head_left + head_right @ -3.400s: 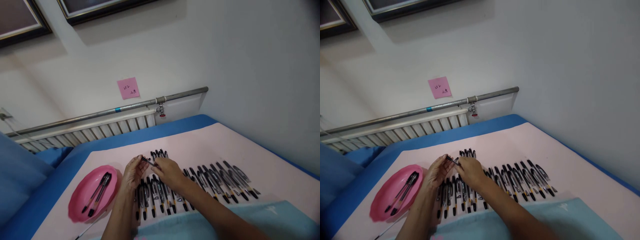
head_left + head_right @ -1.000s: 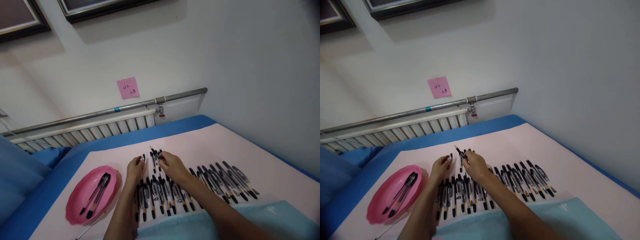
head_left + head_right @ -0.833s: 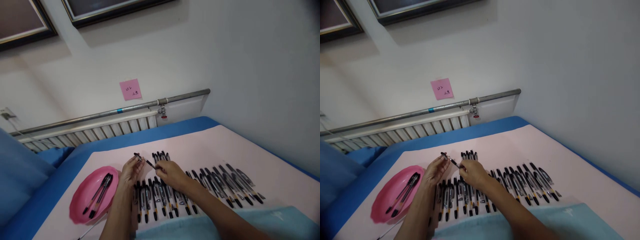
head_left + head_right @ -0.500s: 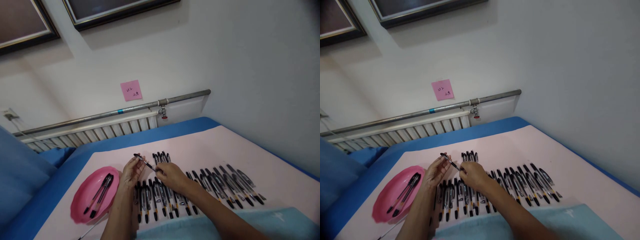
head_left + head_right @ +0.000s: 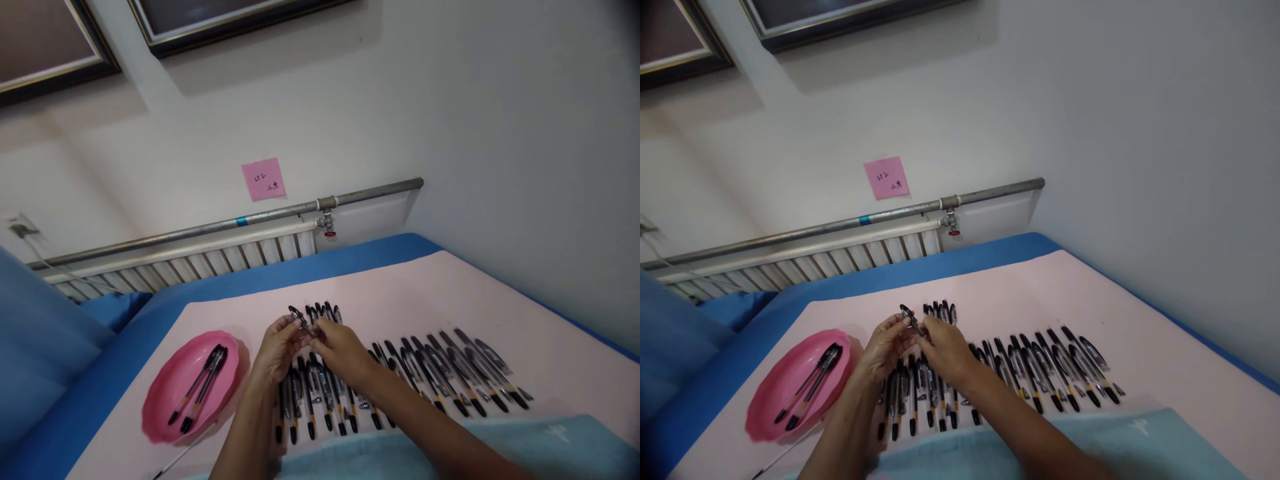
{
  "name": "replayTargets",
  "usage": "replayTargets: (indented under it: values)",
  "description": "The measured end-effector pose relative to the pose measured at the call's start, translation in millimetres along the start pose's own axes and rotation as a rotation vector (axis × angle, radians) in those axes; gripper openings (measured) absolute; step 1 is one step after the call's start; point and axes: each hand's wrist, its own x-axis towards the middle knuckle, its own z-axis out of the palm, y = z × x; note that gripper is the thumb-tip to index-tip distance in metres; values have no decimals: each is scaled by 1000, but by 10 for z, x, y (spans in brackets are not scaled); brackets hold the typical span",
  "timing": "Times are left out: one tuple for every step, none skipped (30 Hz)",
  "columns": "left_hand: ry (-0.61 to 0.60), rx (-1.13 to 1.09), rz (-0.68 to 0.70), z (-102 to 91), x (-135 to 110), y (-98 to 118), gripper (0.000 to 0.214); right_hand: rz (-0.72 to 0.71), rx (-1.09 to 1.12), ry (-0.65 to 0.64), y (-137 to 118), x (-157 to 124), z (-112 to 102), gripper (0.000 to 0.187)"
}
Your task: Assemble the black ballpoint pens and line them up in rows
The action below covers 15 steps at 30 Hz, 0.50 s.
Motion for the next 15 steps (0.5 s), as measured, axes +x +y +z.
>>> replayTargets:
  values:
    - [-2,23,6,23,-9,7,25,-2,20,3,-9,-1,2,3]
    - [6,66,32,38,-19,30,26,-13,40,0,-19,0,-3,3]
    - [27,124,75,43,-30,72,27,-29,61,-4,-28,5,-13,4]
    - [60,188,132,33,-43,134,29,-48,79,-4,-35,11,-28,7]
    - [104,251,198,7,-61,215,30,-65,92,3,-39,20,-45,10]
    - [156,302,267,-39,-84,312,32,-76,98,16,-40,30,-63,12]
    - [211,331,329,-104,-113,420,33,-77,97,35,-37,39,-79,13]
    - [267,369,379,-186,-148,532,33,-74,92,52,-31,48,-91,13]
    - [323,415,411,-284,-185,639,34,-69,86,63,-24,55,-98,12]
    - [389,497,436,-393,-222,735,33,-68,79,66,-17,59,-101,11]
    - [485,788,435,-507,-254,812,30,-72,71,64,-11,61,-101,10]
    - [577,1084,360,-620,-277,866,29,-82,62,58,-5,61,-97,9]
    - [641,1358,224,-726,-290,897,27,-94,51,52,0,59,-91,9]
    - [662,1561,94,-820,-293,906,26,-107,41,46,4,57,-84,8]
    - [666,1656,13,-898,-286,897,24,-117,31,43,8,54,-79,8]
